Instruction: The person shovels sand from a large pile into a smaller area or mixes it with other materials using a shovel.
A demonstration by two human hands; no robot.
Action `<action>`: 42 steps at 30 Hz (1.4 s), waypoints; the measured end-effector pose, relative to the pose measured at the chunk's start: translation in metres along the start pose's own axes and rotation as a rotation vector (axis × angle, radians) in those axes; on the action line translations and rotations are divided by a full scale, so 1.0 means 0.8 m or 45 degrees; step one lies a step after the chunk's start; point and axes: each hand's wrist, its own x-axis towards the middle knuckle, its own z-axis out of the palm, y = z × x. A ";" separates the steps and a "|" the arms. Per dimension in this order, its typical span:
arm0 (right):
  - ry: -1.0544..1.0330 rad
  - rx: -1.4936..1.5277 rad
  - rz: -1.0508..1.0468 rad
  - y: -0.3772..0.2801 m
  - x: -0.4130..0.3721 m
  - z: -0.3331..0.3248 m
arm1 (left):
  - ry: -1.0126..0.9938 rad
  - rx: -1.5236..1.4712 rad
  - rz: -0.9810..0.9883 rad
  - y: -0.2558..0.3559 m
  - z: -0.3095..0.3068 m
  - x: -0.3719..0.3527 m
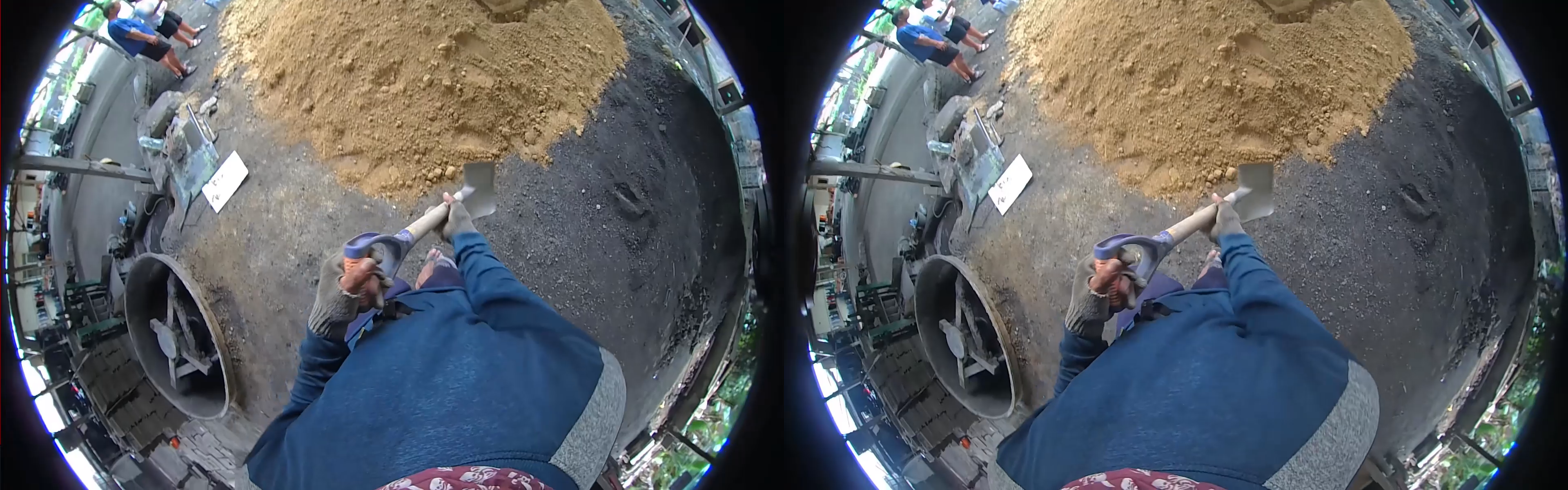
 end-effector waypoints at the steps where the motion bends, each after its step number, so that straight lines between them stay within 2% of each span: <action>1: 0.083 0.003 -0.124 0.006 0.020 0.004 | 0.062 -0.025 0.006 -0.002 -0.018 -0.012; 2: 0.167 0.006 -0.248 0.014 0.034 0.005 | 0.124 -0.048 0.006 -0.004 -0.032 -0.024; 6: 0.260 0.018 -0.309 0.021 0.044 0.030 | 0.231 -0.245 0.066 -0.045 -0.102 -0.049; 8: 0.261 -0.030 -0.323 0.025 0.019 0.070 | 0.348 -0.432 0.070 -0.070 -0.129 -0.055; 12: 0.185 -0.008 -0.149 0.072 0.045 0.090 | 0.738 -0.767 -0.046 -0.167 -0.200 -0.065; 14: 0.207 -0.218 -0.054 0.116 0.071 0.089 | 0.899 -0.919 -0.070 -0.221 -0.229 -0.077; 16: 0.250 -0.521 0.063 0.175 0.109 0.068 | 1.131 -1.044 -0.268 -0.269 -0.241 -0.094; 18: 0.069 -0.485 0.141 0.252 0.164 -0.001 | 1.299 -1.145 -0.364 -0.316 -0.243 -0.123; 19: 0.021 -0.861 0.090 0.301 0.208 -0.054 | 1.560 -1.067 -0.373 -0.335 -0.238 -0.137; 20: -0.035 -1.231 0.044 0.348 0.233 -0.098 | 1.710 -1.097 -0.374 -0.330 -0.217 -0.147; 21: 0.101 -1.022 0.239 0.371 0.206 -0.085 | 1.545 -1.403 -0.237 -0.374 -0.223 -0.192; 22: 0.242 -0.804 0.428 0.392 0.171 -0.070 | 1.504 -1.355 -0.205 -0.438 -0.235 -0.249; 24: 0.259 -0.806 0.661 0.433 0.148 -0.091 | 2.295 -0.759 -0.396 -0.451 -0.188 -0.261; 25: 0.297 -0.860 0.743 0.451 0.148 -0.100 | 2.253 -0.978 -0.408 -0.413 -0.164 -0.254; 29: 0.366 -0.964 0.863 0.477 0.200 -0.114 | 2.279 -0.879 -0.442 -0.410 -0.165 -0.209; 31: 0.259 -0.730 0.837 0.460 0.261 -0.119 | 2.235 -0.841 -0.459 -0.410 -0.184 -0.144; 33: 0.156 -0.496 0.797 0.424 0.341 -0.110 | 1.774 -1.296 -0.259 -0.426 -0.219 -0.082; 34: 0.106 -0.385 0.771 0.399 0.376 -0.103 | 1.895 -1.165 -0.318 -0.428 -0.221 -0.034; 35: 0.130 -0.574 0.638 0.349 0.417 -0.069 | 2.004 -1.033 -0.367 -0.402 -0.219 0.048; 36: 0.157 -0.759 0.499 0.301 0.441 -0.039 | 1.978 -1.044 -0.380 -0.401 -0.221 0.088; 37: 0.231 -0.789 0.475 0.280 0.446 -0.033 | 1.955 -1.055 -0.395 -0.403 -0.220 0.117; 39: 0.347 -0.834 0.422 0.254 0.465 -0.010 | 1.944 -1.029 -0.396 -0.402 -0.211 0.144; 40: 0.263 -0.943 0.391 0.245 0.449 -0.012 | 1.965 -0.992 -0.404 -0.402 -0.198 0.139; 42: 0.353 -0.843 0.338 0.230 0.418 -0.012 | 1.982 -0.993 -0.445 -0.403 -0.184 0.126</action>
